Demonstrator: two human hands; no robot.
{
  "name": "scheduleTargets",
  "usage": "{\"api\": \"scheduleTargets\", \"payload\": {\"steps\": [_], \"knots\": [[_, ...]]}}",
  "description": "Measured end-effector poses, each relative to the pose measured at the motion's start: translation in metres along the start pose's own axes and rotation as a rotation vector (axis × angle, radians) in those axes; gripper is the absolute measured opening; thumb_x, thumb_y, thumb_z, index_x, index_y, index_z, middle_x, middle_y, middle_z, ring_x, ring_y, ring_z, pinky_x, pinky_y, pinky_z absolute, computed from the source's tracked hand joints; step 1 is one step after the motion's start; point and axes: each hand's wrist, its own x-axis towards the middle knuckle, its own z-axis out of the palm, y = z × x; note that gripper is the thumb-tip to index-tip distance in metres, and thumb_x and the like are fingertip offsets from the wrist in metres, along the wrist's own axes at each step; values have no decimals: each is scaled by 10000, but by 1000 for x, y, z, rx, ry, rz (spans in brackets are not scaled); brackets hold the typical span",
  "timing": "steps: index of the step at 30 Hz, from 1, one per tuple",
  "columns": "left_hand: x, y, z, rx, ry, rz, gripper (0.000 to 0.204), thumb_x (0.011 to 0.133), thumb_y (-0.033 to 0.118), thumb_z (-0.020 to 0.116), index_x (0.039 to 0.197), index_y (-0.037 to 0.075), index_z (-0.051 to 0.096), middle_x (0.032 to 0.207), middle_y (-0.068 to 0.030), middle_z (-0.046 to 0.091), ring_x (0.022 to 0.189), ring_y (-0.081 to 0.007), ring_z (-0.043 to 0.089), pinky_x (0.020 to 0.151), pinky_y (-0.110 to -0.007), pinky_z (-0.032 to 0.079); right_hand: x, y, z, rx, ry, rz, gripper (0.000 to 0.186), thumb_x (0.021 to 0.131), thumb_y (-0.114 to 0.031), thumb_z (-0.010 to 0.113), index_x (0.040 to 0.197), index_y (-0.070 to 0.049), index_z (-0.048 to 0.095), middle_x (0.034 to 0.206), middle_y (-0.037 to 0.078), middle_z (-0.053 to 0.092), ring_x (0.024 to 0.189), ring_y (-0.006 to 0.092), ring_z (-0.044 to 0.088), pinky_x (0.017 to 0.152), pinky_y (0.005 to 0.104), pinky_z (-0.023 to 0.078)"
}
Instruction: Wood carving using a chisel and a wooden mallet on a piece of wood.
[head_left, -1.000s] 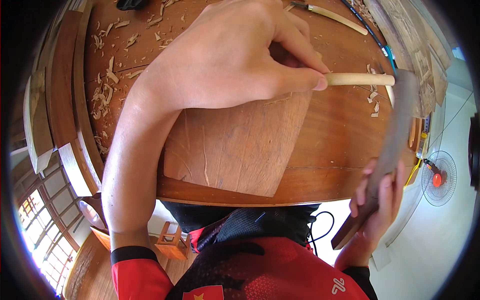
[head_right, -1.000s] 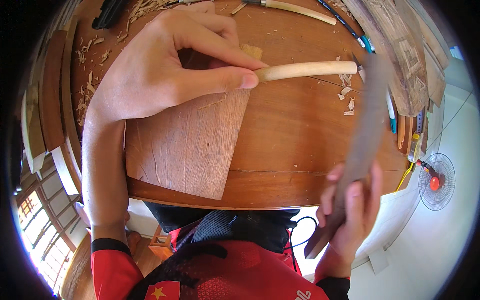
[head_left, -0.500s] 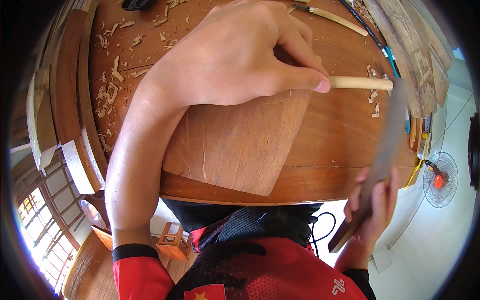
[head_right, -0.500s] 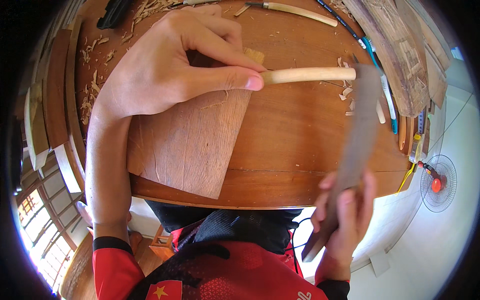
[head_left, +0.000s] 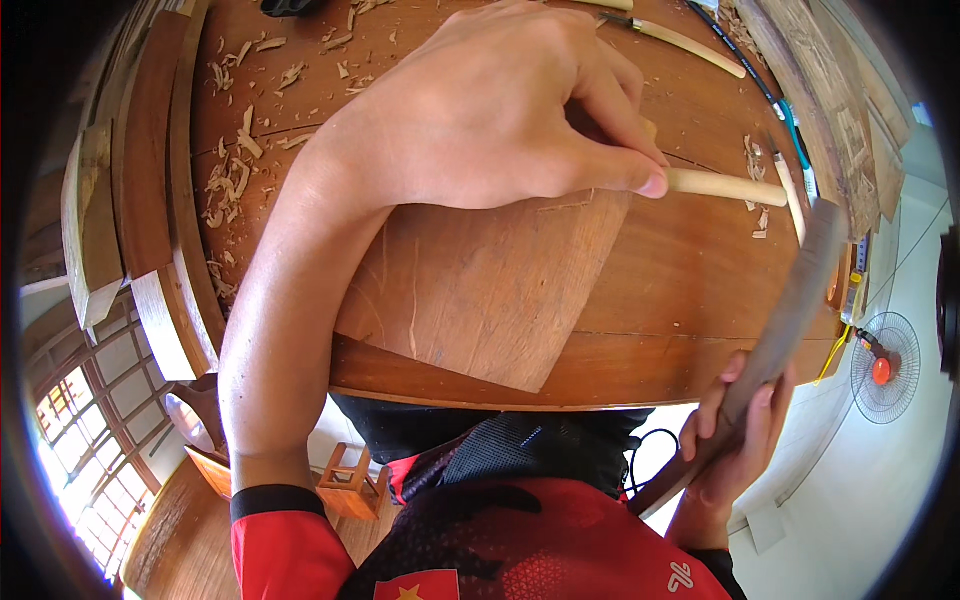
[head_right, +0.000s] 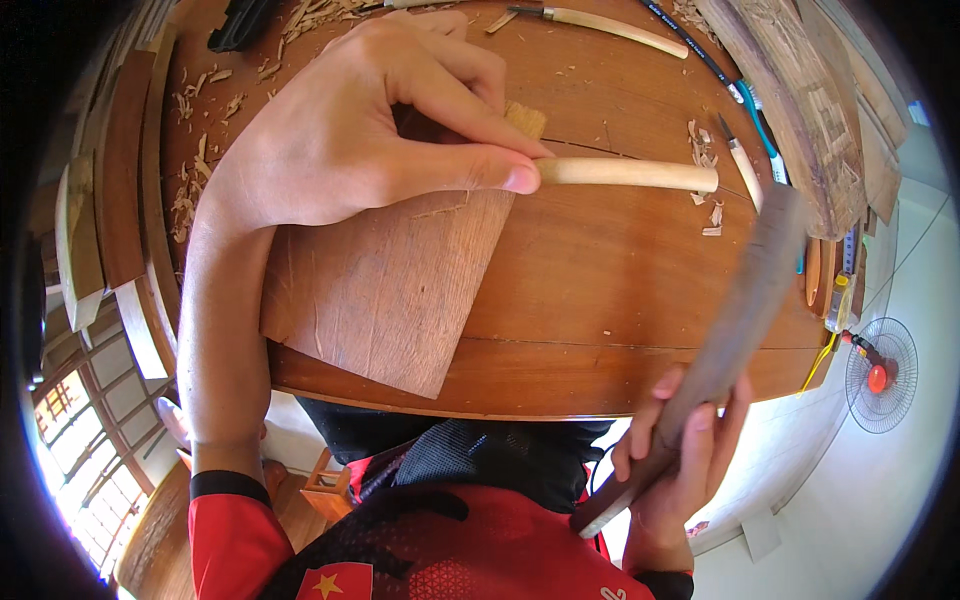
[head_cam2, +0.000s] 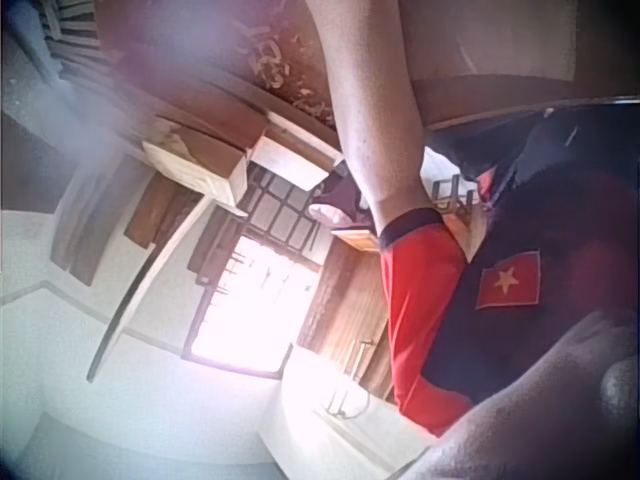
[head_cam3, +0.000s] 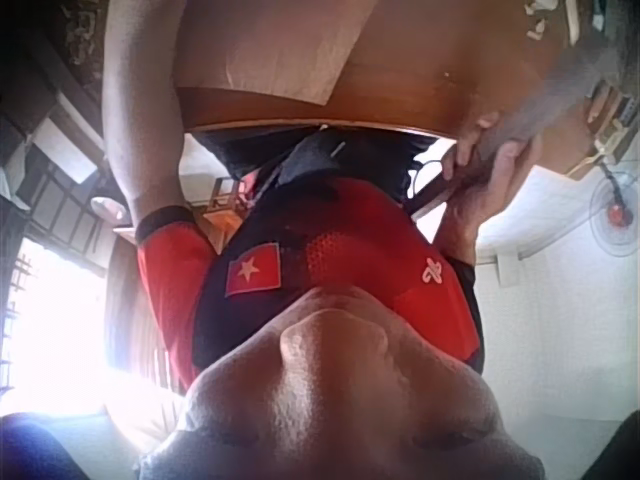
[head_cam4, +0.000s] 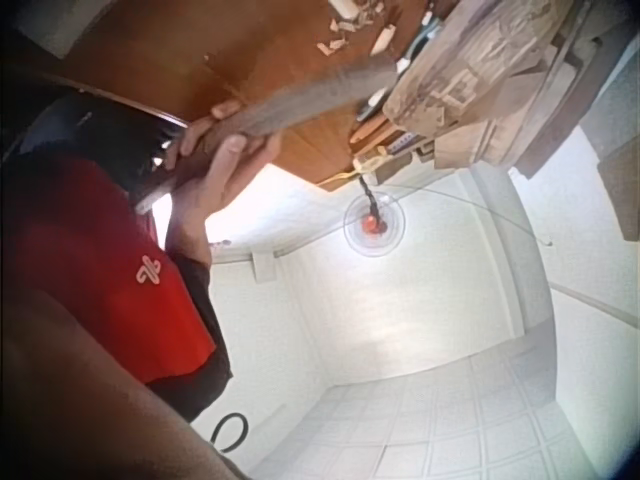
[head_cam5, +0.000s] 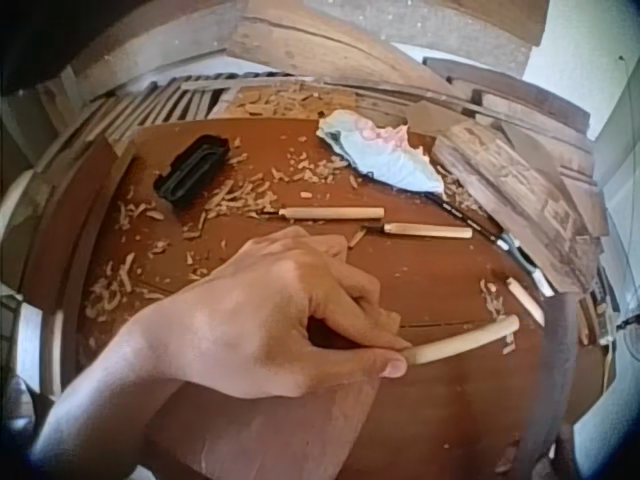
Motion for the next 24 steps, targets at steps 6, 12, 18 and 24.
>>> {"api": "scheduleTargets", "payload": {"steps": [6, 12, 18, 24], "knots": [[-1, -1, -4, -11, -22, 11, 186, 916, 260, 709, 980, 104, 786, 886, -50, 717, 870, -251, 703, 1128, -620, 335, -7, 1, 0, -25, -51, 89, 526, 1022, -287, 510, 1448, -82, 281, 992, 175, 534, 538, 134, 501, 372, 245, 419], [0, -2, -4, -45, -28, 24, 183, 908, 249, 719, 969, 92, 788, 833, -48, 713, 842, -245, 698, 1124, -612, 340, -12, 7, 5, 96, 36, 52, 506, 1031, -304, 487, 1450, -127, 265, 1007, 167, 519, 542, 130, 491, 371, 250, 428], [-2, -2, -4, -45, -9, 46, 169, 915, 239, 717, 989, 106, 790, 855, -38, 726, 852, -227, 699, 1135, -608, 327, -18, 6, 10, 55, 9, 100, 514, 1038, -304, 473, 1464, -129, 245, 1037, 168, 506, 570, 143, 501, 387, 269, 446], [-3, -4, -3, -41, -12, 78, 201, 941, 208, 697, 1051, 49, 749, 910, -65, 739, 881, -209, 710, 1073, -532, 426, -8, 0, 9, 90, 38, -14, 421, 1054, -298, 420, 1411, -116, 290, 1022, 146, 498, 545, 118, 490, 352, 237, 431]]}}
